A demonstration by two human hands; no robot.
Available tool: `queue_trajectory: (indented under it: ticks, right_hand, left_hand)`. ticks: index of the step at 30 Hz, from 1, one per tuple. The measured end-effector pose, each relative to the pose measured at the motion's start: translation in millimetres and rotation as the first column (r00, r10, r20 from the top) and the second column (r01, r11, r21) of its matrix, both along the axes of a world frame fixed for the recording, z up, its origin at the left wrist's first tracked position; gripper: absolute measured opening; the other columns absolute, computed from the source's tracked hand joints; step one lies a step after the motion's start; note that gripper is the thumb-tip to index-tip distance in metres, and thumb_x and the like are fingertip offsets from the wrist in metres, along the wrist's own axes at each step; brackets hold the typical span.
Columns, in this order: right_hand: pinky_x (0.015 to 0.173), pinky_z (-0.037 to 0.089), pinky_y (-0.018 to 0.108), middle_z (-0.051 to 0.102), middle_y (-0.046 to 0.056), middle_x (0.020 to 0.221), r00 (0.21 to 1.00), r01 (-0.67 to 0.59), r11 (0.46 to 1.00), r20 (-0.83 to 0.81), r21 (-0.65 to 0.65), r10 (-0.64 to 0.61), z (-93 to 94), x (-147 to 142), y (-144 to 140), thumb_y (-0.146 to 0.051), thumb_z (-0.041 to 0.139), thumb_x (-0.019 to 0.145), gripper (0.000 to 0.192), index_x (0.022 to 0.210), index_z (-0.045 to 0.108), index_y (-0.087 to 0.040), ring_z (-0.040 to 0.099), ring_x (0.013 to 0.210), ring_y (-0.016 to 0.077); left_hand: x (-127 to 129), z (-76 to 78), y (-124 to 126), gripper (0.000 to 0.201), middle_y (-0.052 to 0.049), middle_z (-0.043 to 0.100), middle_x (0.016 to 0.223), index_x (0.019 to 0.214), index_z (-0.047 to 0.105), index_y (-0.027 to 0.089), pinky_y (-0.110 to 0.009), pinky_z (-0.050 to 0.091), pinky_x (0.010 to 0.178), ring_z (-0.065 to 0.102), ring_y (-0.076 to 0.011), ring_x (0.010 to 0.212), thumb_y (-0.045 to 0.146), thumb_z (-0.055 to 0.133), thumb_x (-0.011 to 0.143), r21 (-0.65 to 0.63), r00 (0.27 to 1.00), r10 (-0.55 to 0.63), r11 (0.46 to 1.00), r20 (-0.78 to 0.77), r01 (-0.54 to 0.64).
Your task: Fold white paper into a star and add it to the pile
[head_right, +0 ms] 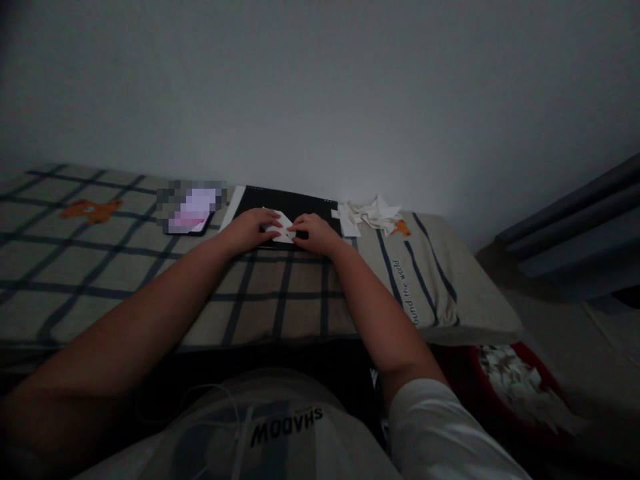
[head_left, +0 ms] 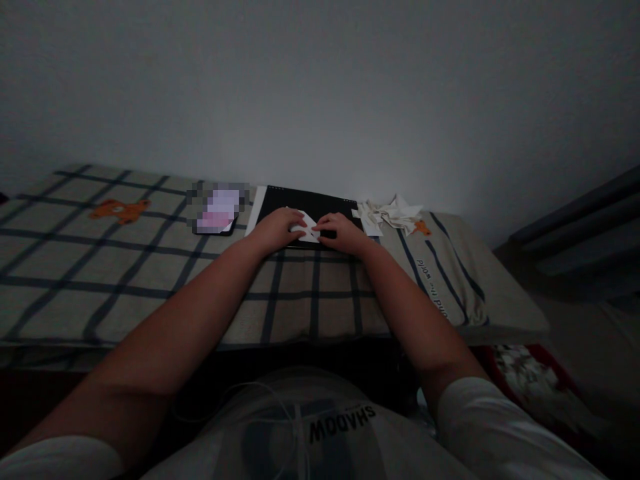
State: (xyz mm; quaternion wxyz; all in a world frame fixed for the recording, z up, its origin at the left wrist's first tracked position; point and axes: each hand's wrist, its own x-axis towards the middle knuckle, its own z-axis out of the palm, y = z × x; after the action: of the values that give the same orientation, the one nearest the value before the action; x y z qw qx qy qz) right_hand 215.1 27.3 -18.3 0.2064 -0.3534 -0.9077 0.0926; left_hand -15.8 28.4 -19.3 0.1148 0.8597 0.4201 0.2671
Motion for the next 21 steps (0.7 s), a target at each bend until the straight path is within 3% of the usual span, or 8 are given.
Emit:
queue_trajectory:
  ticks: [5,11,16,21]
  right_hand:
    - [0.095,0.039,0.040,0.062,0.010,0.114,1.000,-0.005,1.000,-0.007,-0.007,0.005,1.7,-2,-4,-0.037,0.071,0.079,0.033,0.109,0.072,-0.022,0.052,0.106,0.0234]
    - [0.090,0.039,0.037,0.063,0.009,0.109,1.000,0.003,1.000,0.011,-0.005,-0.003,2.7,-6,-7,-0.044,0.073,0.077,0.036,0.105,0.072,-0.021,0.052,0.102,0.0235]
    - [0.087,0.037,0.035,0.063,0.009,0.106,0.999,-0.020,1.000,0.045,0.002,0.020,3.3,-10,-9,-0.047,0.074,0.074,0.040,0.102,0.071,-0.019,0.052,0.101,0.0235]
    - [0.087,0.035,0.033,0.063,0.007,0.105,0.998,-0.023,1.000,0.064,0.005,0.023,3.4,-13,-10,-0.044,0.072,0.077,0.032,0.097,0.069,-0.020,0.051,0.100,0.0222]
  left_hand:
    - [-6,-1.6,4,0.027,-0.008,0.066,0.119,0.100,0.074,0.023,-0.045,0.036,0.104,0.053,-0.0283,0.116,0.034,0.067,0.078,0.056,0.998,0.048,0.997,-0.033,-0.046]
    - [-6,-8.3,5,0.028,-0.008,0.068,0.116,0.103,0.074,0.023,-0.042,0.039,0.102,0.056,-0.0261,0.113,0.036,0.058,0.084,0.030,1.000,-0.003,1.000,-0.019,0.004]
    - [-5,-2.8,2,0.035,-0.010,0.068,0.117,0.105,0.073,0.019,-0.040,0.041,0.103,0.058,-0.0260,0.113,0.041,0.066,0.078,0.002,0.999,-0.015,1.000,-0.039,0.015]
    - [-7,3.4,1,0.028,-0.007,0.069,0.116,0.101,0.074,0.022,-0.040,0.040,0.104,0.059,-0.0237,0.113,0.034,0.065,0.078,-0.045,0.997,-0.076,0.996,-0.031,0.075]
